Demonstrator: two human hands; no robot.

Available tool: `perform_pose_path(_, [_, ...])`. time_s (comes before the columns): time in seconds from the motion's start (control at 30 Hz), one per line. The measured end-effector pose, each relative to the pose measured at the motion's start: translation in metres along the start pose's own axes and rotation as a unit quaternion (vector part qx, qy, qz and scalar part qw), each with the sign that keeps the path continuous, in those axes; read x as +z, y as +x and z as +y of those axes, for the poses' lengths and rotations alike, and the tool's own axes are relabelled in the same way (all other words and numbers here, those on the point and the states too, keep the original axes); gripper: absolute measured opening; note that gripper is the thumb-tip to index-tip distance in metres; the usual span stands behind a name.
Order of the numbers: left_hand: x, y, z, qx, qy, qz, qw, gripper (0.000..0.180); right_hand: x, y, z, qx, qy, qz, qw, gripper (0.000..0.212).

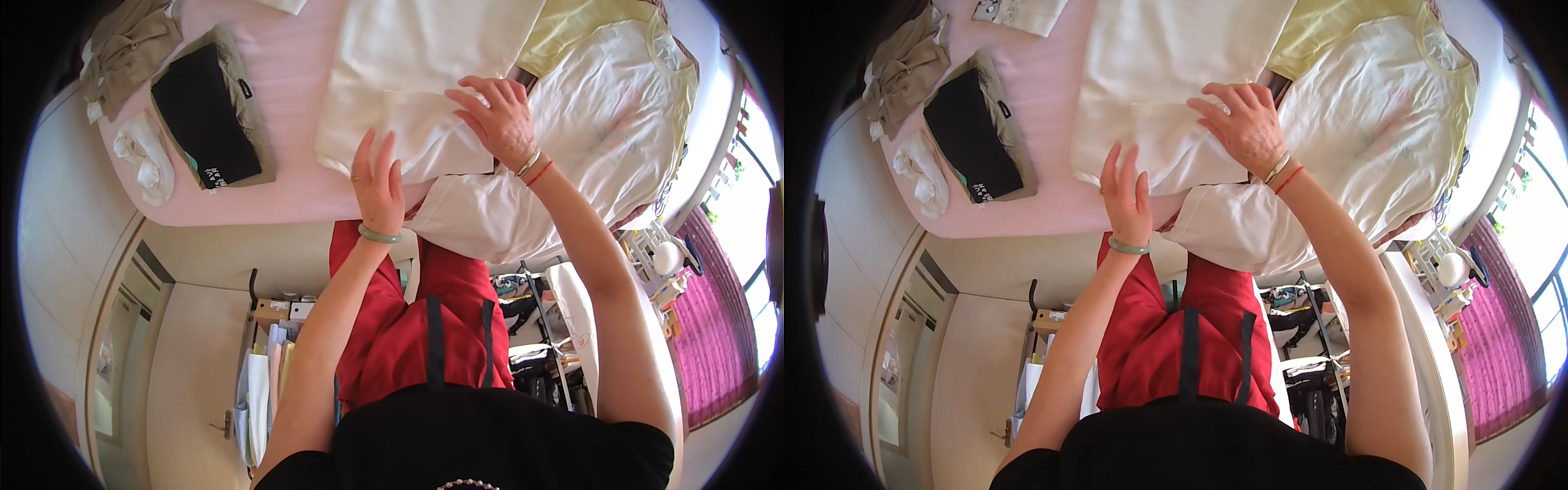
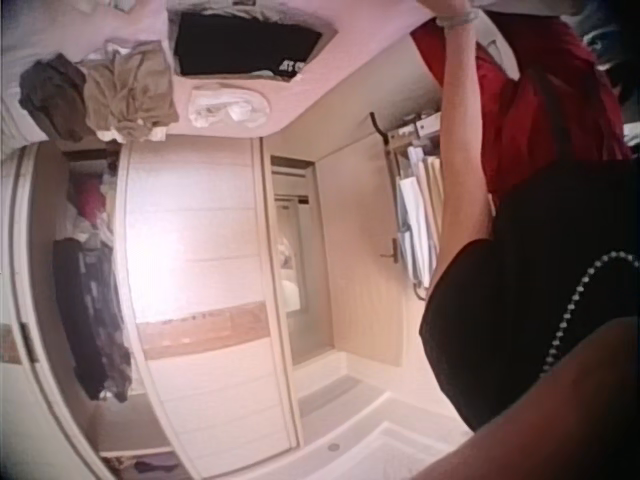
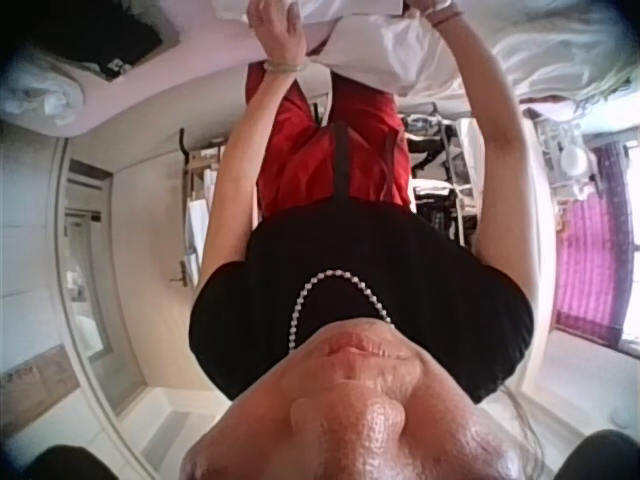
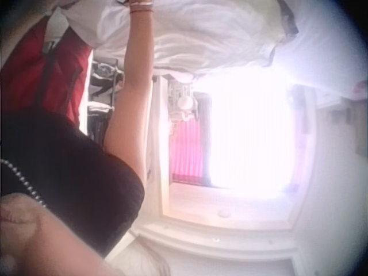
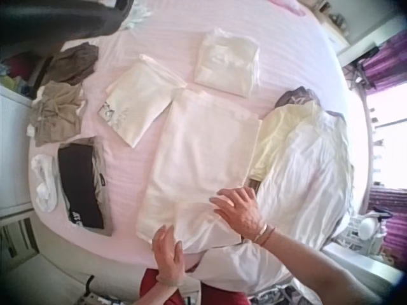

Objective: The person folds a black t-shirt and several white garments on a bed. They smooth out each item, fold the sides inward, and then fold the bottom up to create a neat stack. The folded clothes are placed on the bed next to other folded items.

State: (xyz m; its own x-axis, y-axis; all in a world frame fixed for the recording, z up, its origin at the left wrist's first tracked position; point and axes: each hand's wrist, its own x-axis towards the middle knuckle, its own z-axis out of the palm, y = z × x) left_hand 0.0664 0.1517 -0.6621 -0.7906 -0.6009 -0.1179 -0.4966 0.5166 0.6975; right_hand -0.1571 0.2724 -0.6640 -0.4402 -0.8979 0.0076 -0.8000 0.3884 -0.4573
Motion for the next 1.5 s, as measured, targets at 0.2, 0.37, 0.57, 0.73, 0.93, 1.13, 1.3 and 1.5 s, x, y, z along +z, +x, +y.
perform_pose_path(0.2, [0.012,0.027,-0.005,0.107,0.161,-0.169,0.967,0.052,0.014,-0.011,0.019,0.011,-0.009,-0.028,1.000,0.030])
perform_pose_path(0.37, [0.006,0.003,-0.002,0.135,0.120,-0.140,0.974,0.053,-0.014,-0.039,0.000,0.169,0.102,0.036,0.980,0.023])
perform_pose_path(0.57, [0.033,-0.020,0.010,0.163,0.090,-0.181,0.966,0.060,-0.010,-0.088,0.006,0.064,0.008,-0.088,0.994,0.040])
perform_pose_path(0.73, [0.042,-0.020,0.011,0.126,0.098,-0.159,0.974,0.059,-0.006,-0.085,0.013,0.000,0.007,-0.132,0.991,0.033])
perform_pose_path(0.93, [0.044,-0.021,0.002,0.081,0.012,-0.096,0.992,0.049,-0.029,-0.062,-0.007,-0.061,0.026,-0.062,0.996,0.025])
perform_pose_path(1.13, [0.031,-0.023,0.017,-0.027,0.002,-0.039,0.999,0.033,-0.010,0.000,-0.014,-0.052,0.045,-0.080,0.994,0.012])
perform_pose_path(1.3, [0.040,-0.029,-0.001,-0.132,0.010,-0.020,0.991,0.018,0.027,0.030,0.006,0.001,0.000,-0.106,0.994,0.009])
perform_pose_path(1.5, [0.036,-0.026,-0.014,-0.169,-0.063,0.031,0.983,0.023,0.006,0.012,-0.005,-0.018,0.015,-0.011,1.000,0.032])
